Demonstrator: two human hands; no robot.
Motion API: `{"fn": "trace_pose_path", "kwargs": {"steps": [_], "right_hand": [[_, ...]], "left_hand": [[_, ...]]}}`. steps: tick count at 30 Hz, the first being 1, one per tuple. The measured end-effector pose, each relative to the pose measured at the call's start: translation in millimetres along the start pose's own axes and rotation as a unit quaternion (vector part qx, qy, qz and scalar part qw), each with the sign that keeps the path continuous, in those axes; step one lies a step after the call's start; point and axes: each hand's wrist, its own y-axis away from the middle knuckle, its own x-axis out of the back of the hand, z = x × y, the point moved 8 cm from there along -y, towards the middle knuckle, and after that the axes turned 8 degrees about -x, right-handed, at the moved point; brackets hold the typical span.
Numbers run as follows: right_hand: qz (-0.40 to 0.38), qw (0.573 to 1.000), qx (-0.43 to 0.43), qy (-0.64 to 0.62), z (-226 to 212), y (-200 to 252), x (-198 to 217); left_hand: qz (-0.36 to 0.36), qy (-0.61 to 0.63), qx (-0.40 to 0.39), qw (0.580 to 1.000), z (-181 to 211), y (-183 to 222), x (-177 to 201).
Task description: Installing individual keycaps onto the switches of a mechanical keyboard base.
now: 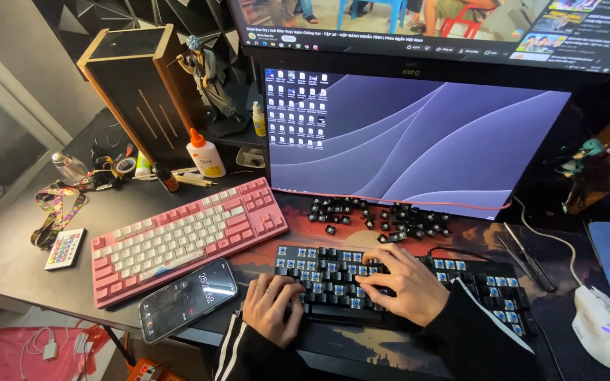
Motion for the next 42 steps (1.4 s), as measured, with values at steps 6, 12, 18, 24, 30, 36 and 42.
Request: {"fn": "trace_pose_path", "kwargs": {"steps": [6,12,18,24,30,36,42], "right_hand": [[-0.094,0.992,-0.084,-0.007,18,0,-5],[-0.057,0.986,-0.155,0.030,67,-40,6],[-0.105,0.968,-0.214,0.078,85,-96,-15],[-0.030,0.987,-0.112,0.111,75,-133,-46],[-0.032,0.981,-0.145,0.125,81,-141,-44],[-0.033,0.982,-0.151,0.112,84,-137,-50],[-0.057,0.981,-0.147,0.117,79,-133,-51]], "left_hand": [[-0.004,0.002,-0.004,1.000,-2,3,-2],[0.008,-0.003,-0.003,1.000,-1,2,-1],[0.010,0.001,-0.005,1.000,-1,2,-1],[0.000,0.004,-0.010,1.000,-3,4,-1],[-0.004,0.012,-0.003,1.000,-4,5,-3],[-0.002,0.011,-0.008,1.000,-3,5,-3],[0.016,0.011,0.004,1.000,-1,3,-2]]}}
